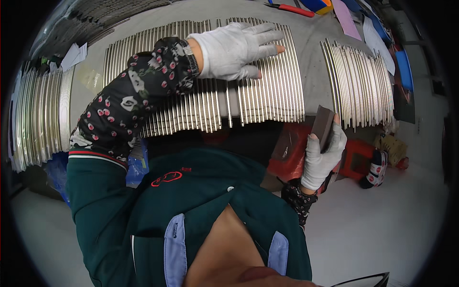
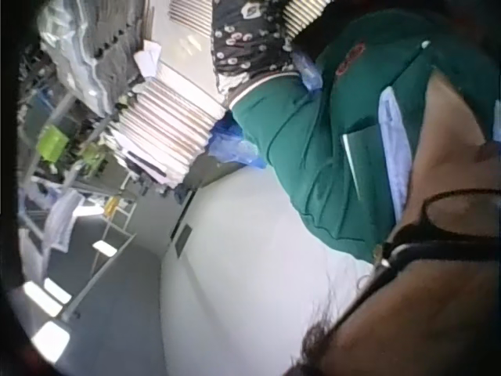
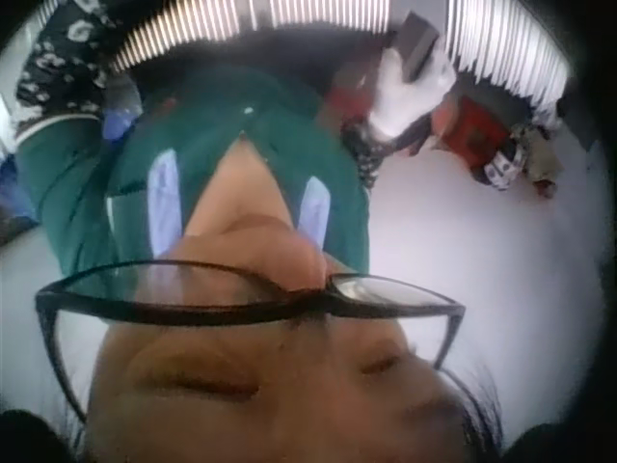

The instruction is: Sort and bundle small metal rods on a fabrication workbench.

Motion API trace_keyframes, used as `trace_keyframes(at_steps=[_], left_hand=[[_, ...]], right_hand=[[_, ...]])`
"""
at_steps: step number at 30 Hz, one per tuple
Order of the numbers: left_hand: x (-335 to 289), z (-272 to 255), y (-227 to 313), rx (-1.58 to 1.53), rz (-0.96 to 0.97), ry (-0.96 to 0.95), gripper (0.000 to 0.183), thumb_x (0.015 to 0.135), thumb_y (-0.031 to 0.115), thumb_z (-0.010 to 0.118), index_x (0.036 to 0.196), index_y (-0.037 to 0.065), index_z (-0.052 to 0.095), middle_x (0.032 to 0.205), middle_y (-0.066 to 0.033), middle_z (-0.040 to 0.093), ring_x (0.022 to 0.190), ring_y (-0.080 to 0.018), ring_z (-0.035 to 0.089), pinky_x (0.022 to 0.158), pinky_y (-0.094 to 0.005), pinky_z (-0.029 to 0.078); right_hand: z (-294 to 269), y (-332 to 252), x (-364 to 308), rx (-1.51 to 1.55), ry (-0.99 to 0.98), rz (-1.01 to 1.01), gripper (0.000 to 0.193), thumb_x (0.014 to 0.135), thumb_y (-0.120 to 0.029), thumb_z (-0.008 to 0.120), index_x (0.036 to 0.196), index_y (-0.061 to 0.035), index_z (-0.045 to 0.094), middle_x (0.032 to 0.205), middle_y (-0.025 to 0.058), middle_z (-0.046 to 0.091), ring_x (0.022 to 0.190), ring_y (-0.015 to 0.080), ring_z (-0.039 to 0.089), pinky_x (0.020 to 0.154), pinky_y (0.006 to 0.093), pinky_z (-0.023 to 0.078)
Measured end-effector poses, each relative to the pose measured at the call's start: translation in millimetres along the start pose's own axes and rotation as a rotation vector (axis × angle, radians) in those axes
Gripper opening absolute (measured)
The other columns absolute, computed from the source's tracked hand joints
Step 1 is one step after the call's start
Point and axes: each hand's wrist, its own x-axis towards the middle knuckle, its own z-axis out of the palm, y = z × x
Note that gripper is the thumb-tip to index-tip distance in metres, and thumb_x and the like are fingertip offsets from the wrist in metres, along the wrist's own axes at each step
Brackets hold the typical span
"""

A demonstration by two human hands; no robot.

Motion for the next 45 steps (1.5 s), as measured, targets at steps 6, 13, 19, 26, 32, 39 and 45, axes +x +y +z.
trace_keyframes(at_steps=[6,13,19,26,32,39,45], left_hand=[[32,49,0,0.152,0.0,-0.13,0.066,0.094,0.045,0.051,0.148,0.012,0.032,0.156,-0.0121,0.023,0.146,-0.0298,0.02,0.118,-0.0515,0.018],[5,28,0,0.177,0.035,-0.183,0.068,0.093,0.043,0.05,0.15,0.012,0.027,0.157,-0.0142,0.021,0.145,-0.0321,0.02,0.118,-0.0531,0.015],[-8,16,-11,0.126,0.089,-0.187,0.074,0.092,0.045,0.05,0.151,0.011,0.022,0.157,-0.0164,0.018,0.146,-0.0348,0.017,0.117,-0.0551,0.015],[73,51,13,0.067,0.148,-0.133,0.067,0.095,0.05,0.044,0.15,0.016,0.03,0.156,-0.014,0.024,0.145,-0.0324,0.02,0.117,-0.0548,0.017],[51,55,10,-0.007,0.264,-0.159,0.076,0.09,0.054,0.048,0.144,0.003,0.035,0.152,-0.0176,0.031,0.144,-0.0319,0.024,0.116,-0.0558,0.016],[-65,-3,12,0.02,0.27,-0.27,0.094,0.08,0.063,0.048,0.15,0.005,0.023,0.154,-0.0215,0.024,0.143,-0.0367,0.026,0.114,-0.0581,0.016],[-118,-42,59,-0.051,0.037,-0.299,0.092,0.084,0.063,0.045,0.151,0.006,0.018,0.151,-0.0261,0.026,0.141,-0.0431,0.025,0.116,-0.0585,0.011]], right_hand=[[-6,13,-8,-0.073,0.037,0.033,0.074,0.077,-0.039,0.077,0.138,-0.0074,0.049,0.119,0.0162,0.051,0.11,0.0294,0.054,0.093,0.0387,0.047],[-10,24,-10,-0.101,0.019,0.043,0.076,0.077,-0.045,0.075,0.14,-0.0109,0.048,0.115,0.0159,0.051,0.108,0.0298,0.054,0.091,0.0398,0.047],[-7,20,-12,-0.118,0.032,0.04,0.076,0.077,-0.043,0.075,0.14,-0.0094,0.048,0.116,0.0159,0.051,0.106,0.0294,0.054,0.09,0.0393,0.047],[-7,19,-9,-0.12,0.048,0.007,0.077,0.077,-0.041,0.076,0.142,-0.0134,0.047,0.111,0.0139,0.05,0.103,0.0277,0.055,0.088,0.0379,0.048],[-11,28,-16,-0.18,0.06,0.067,0.076,0.076,-0.041,0.076,0.142,-0.0145,0.047,0.111,0.0146,0.05,0.1,0.028,0.058,0.086,0.0381,0.05],[-1,4,1,-0.241,0.076,-0.122,0.079,0.072,-0.034,0.08,0.141,-0.016,0.048,0.116,0.0169,0.051,0.101,0.0308,0.059,0.084,0.0389,0.051],[23,-6,70,-0.564,0.065,-0.275,0.068,0.066,-0.03,0.081,0.126,-0.0052,0.06,0.116,0.0263,0.056,0.104,0.0398,0.059,0.088,0.0444,0.051]])
